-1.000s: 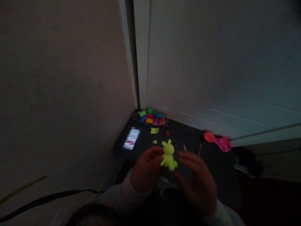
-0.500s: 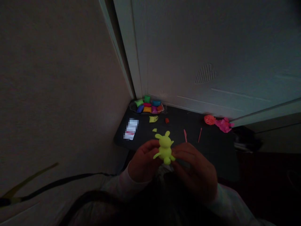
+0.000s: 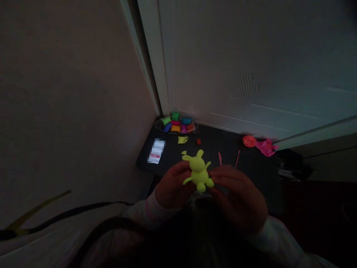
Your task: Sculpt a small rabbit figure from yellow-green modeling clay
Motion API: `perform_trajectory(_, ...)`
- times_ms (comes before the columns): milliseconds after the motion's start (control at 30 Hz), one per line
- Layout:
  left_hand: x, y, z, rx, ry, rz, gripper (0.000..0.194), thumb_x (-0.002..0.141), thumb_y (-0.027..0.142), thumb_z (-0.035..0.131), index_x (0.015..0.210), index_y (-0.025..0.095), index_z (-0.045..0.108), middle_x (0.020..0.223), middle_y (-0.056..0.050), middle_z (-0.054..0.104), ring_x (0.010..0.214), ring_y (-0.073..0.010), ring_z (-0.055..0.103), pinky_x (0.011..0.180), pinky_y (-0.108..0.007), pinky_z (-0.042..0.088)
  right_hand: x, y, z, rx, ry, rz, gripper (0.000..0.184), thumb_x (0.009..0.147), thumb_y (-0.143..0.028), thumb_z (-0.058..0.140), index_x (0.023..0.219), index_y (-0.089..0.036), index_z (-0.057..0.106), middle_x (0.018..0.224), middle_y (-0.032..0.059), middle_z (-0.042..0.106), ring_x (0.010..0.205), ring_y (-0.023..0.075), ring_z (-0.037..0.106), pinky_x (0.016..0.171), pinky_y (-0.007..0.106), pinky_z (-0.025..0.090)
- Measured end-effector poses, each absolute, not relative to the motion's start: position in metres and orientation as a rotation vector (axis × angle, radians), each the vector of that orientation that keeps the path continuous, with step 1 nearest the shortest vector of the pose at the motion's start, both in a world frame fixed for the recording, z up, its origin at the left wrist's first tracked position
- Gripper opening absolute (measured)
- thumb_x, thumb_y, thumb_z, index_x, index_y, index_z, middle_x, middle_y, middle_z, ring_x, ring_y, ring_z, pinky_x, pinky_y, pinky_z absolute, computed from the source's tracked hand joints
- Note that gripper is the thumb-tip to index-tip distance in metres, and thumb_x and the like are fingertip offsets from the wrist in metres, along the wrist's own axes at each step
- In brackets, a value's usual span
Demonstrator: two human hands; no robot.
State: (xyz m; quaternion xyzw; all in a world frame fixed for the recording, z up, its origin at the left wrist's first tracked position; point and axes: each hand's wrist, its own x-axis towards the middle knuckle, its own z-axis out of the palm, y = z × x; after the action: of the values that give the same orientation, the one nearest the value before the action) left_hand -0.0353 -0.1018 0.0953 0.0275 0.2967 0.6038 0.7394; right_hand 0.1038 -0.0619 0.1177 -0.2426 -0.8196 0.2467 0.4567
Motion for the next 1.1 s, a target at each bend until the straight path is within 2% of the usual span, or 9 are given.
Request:
perform_trajectory(167,-0.033,-0.097,0.094,0.070,0.618,1.344,0.023,0.054,0.022,0.076,0.074,0.015,0.066,0.069,0.000,0.068,0.063,-0.0103,0.061,0.060,-0.019,0.048,0.102,-0.061,0.115,-0.578,-2.052,0.592,0.027,0.074,-0.007,0.056,0.097,-0.021,0.053,0.084,0.0043,0.063,0.078,0.0158,0.060,0.066,0.032,0.053)
perform_trajectory(300,-0.034,-0.097,0.093,0.061,0.632,1.358,0.024,0.057,0.023,0.073,0.079,0.014,0.065,0.073,-0.001,0.067,0.067,-0.0106,0.060,0.065,-0.021,0.046,0.104,-0.064,0.105,-0.603,-1.997,0.667,0.031,0.074,-0.011,0.058,0.103,-0.022,0.052,0.090,0.0049,0.062,0.085,0.0177,0.058,0.071,0.033,0.051)
perform_trajectory(533,-0.031,-0.092,0.093,-0.017,0.671,1.339,0.022,0.064,0.027,0.065,0.080,0.013,0.059,0.071,-0.002,0.061,0.062,-0.0104,0.055,0.058,-0.022,0.043,0.103,-0.061,0.093,-0.859,-1.602,1.271,0.030,0.078,-0.027,0.056,0.107,-0.026,0.051,0.101,0.0055,0.058,0.092,0.0179,0.057,0.079,0.035,0.050)
perform_trajectory(667,-0.026,-0.089,0.092,-0.030,0.638,1.354,0.016,0.062,0.021,0.064,0.076,0.014,0.058,0.076,-0.001,0.061,0.064,-0.0099,0.055,0.058,-0.019,0.044,0.098,-0.057,0.091,-0.815,-1.624,1.483,0.026,0.077,-0.031,0.057,0.102,-0.025,0.056,0.108,0.0060,0.056,0.101,0.0195,0.055,0.084,0.034,0.047)
perform_trajectory(767,-0.024,-0.087,0.093,-0.046,0.611,1.359,0.008,0.062,0.016,0.060,0.069,0.014,0.058,0.073,-0.001,0.061,0.064,-0.0093,0.056,0.057,-0.018,0.043,0.097,-0.056,0.088,-0.875,-1.623,1.490,0.019,0.077,-0.029,0.058,0.095,-0.024,0.059,0.106,0.0050,0.057,0.100,0.0186,0.055,0.087,0.034,0.045)
perform_trajectory(833,-0.023,-0.085,0.094,-0.126,0.623,1.363,0.005,0.068,0.016,0.055,0.067,0.012,0.058,0.070,-0.001,0.061,0.063,-0.0096,0.057,0.058,-0.019,0.044,0.097,-0.057,0.086,-0.917,-1.637,1.455,0.017,0.077,-0.028,0.058,0.094,-0.024,0.059,0.105,0.0042,0.058,0.097,0.0177,0.056,0.087,0.034,0.044)
perform_trajectory(967,-0.024,-0.077,0.095,-0.370,0.723,1.335,0.031,0.082,0.031,0.040,0.065,0.013,0.059,0.064,-0.002,0.059,0.059,-0.0116,0.056,0.057,-0.023,0.044,0.093,-0.060,0.085,-0.931,-1.737,1.338,0.019,0.076,-0.025,0.058,0.095,-0.024,0.059,0.107,0.0042,0.055,0.099,0.0170,0.054,0.089,0.034,0.043)
perform_trajectory(1100,-0.025,-0.069,0.090,-0.414,0.703,1.395,0.040,0.085,0.042,0.033,0.080,0.013,0.061,0.079,-0.005,0.063,0.069,-0.0146,0.059,0.064,-0.027,0.046,0.087,-0.063,0.078,-0.937,-1.843,1.210,0.017,0.074,-0.021,0.058,0.091,-0.020,0.059,0.106,0.0071,0.055,0.103,0.0188,0.051,0.091,0.036,0.040)
